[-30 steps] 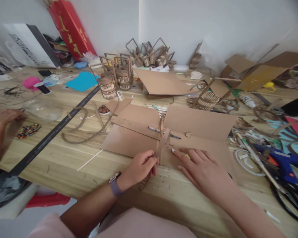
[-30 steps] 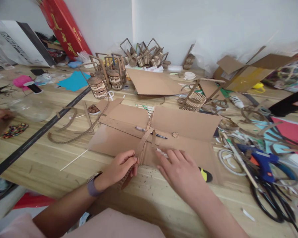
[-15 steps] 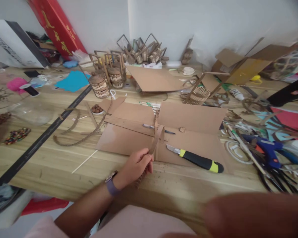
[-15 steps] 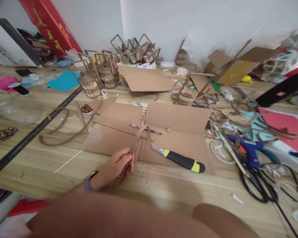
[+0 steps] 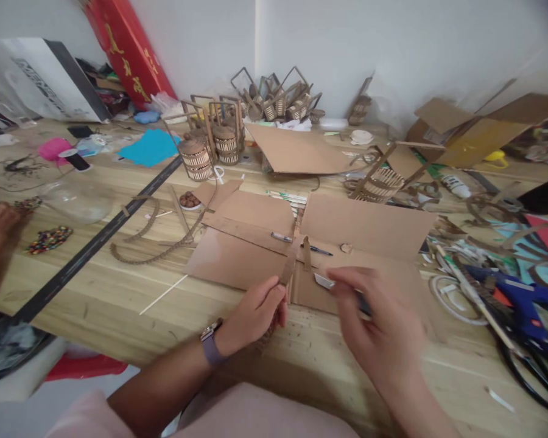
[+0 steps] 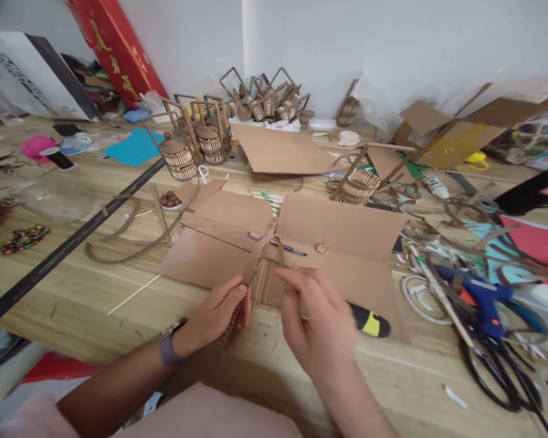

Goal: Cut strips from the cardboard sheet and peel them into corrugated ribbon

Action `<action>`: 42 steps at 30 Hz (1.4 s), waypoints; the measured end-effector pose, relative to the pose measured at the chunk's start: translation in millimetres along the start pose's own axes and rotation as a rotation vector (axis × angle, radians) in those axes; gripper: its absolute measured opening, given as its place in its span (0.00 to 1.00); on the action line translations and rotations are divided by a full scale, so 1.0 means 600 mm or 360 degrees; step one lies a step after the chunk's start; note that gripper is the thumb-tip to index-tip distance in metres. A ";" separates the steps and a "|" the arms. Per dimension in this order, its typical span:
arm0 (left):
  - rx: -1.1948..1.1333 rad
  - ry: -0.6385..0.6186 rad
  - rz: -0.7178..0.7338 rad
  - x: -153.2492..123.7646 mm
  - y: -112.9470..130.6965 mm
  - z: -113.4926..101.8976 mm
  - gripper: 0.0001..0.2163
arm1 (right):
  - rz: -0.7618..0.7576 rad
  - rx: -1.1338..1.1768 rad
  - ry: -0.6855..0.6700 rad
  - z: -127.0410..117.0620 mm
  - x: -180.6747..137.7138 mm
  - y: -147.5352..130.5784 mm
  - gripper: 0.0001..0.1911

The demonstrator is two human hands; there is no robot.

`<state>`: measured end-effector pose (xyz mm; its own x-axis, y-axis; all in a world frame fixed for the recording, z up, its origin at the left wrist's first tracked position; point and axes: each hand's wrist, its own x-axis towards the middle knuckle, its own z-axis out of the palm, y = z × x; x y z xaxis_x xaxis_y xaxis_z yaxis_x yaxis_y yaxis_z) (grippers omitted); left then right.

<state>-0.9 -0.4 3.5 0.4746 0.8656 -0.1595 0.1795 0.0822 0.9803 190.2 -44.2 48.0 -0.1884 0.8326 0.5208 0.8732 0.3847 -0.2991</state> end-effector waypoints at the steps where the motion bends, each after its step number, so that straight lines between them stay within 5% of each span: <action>1: 0.0036 0.0004 0.0019 -0.001 0.000 0.000 0.16 | 0.0081 0.0127 0.0036 0.021 0.009 0.003 0.10; 7: 0.0287 -0.0054 0.0137 0.000 -0.010 -0.004 0.18 | 0.0103 0.0662 -0.0035 0.084 0.012 0.010 0.04; 15: 0.0513 -0.0083 0.0364 -0.002 -0.009 -0.005 0.19 | -0.0063 0.0659 0.0077 0.089 -0.004 0.021 0.04; 25: 0.1136 -0.0131 0.0662 0.002 -0.026 -0.007 0.19 | -0.0012 0.0776 -0.0072 0.084 -0.008 0.032 0.03; 34: 0.0987 -0.0176 0.0617 -0.001 -0.018 -0.006 0.16 | -0.0170 0.0477 0.0248 0.093 -0.018 0.016 0.04; 42: 0.0955 -0.0193 0.0582 -0.001 -0.010 -0.005 0.11 | 0.0061 0.0597 0.0211 0.088 -0.013 0.005 0.05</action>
<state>-4.6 0.1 -2.3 0.6811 0.7221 0.1213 0.4176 -0.5192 0.7457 170.7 -28.5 0.6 -0.0776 0.7999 0.5951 0.6493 0.4935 -0.5786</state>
